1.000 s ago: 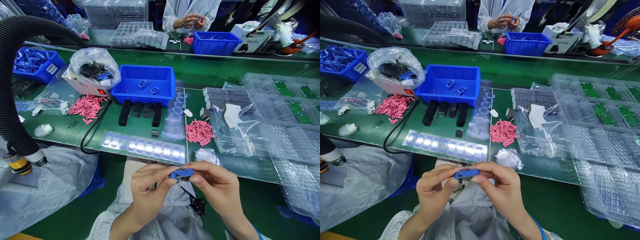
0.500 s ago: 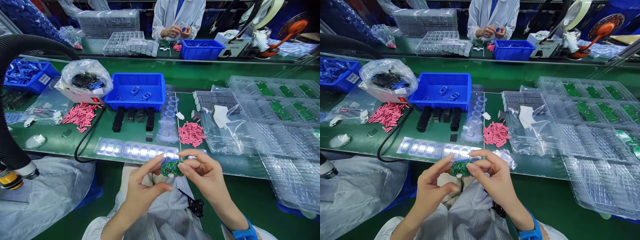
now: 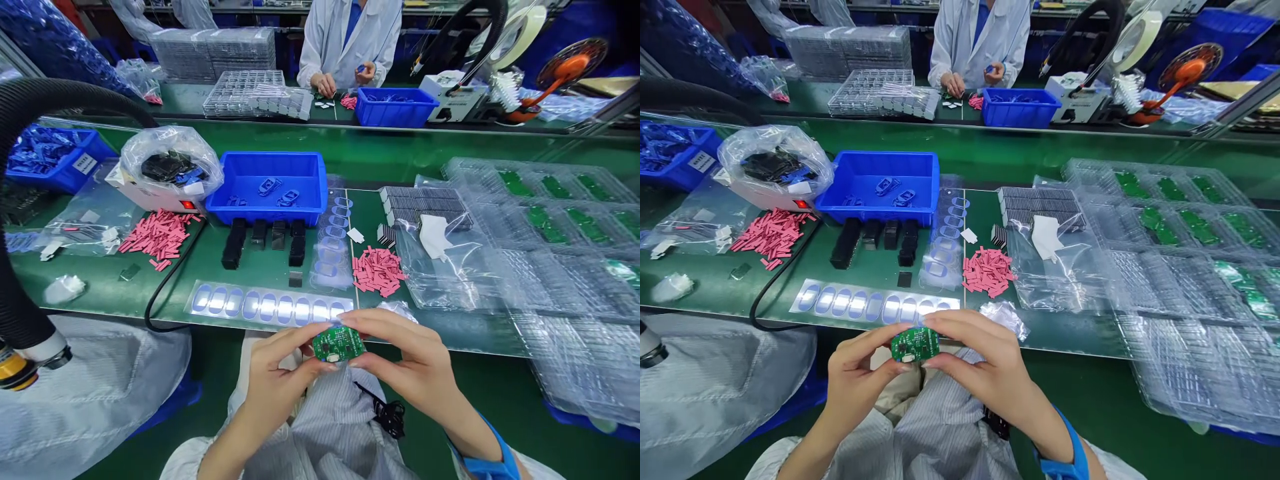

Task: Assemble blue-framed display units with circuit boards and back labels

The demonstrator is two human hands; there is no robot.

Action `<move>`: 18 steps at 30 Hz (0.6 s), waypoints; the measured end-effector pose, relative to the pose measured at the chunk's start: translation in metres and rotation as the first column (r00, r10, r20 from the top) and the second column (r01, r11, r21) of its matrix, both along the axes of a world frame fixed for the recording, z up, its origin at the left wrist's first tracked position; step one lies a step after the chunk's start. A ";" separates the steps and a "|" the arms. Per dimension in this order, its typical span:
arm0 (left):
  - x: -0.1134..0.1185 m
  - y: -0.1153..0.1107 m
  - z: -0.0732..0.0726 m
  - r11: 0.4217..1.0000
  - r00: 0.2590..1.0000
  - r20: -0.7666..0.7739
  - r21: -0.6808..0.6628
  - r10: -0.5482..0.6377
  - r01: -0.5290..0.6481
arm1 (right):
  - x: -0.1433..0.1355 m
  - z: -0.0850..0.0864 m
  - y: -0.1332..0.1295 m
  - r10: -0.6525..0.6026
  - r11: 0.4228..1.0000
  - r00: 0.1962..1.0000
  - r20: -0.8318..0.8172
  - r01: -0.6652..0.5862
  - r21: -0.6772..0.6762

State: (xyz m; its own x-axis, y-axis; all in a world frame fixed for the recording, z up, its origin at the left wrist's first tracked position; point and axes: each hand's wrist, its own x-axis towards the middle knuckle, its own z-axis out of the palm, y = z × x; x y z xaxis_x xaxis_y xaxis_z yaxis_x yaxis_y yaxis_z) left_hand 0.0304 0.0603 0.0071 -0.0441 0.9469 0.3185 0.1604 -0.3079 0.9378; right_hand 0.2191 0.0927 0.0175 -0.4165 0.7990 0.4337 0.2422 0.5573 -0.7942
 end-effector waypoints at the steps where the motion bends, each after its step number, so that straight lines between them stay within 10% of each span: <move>1: -0.001 0.000 -0.001 1.000 1.000 -0.017 0.012 -0.006 0.006 | 0.000 0.000 0.001 0.015 1.000 1.000 0.011 -0.015 0.009; 12: -0.004 0.010 -0.018 0.987 0.985 -0.168 0.158 0.046 -0.019 | 0.001 0.002 0.019 0.124 0.988 0.990 0.070 -0.130 0.089; 18: -0.009 0.034 -0.064 0.984 0.954 -0.239 0.068 0.179 -0.167 | 0.023 -0.005 0.128 -0.185 0.980 0.913 0.363 0.142 0.140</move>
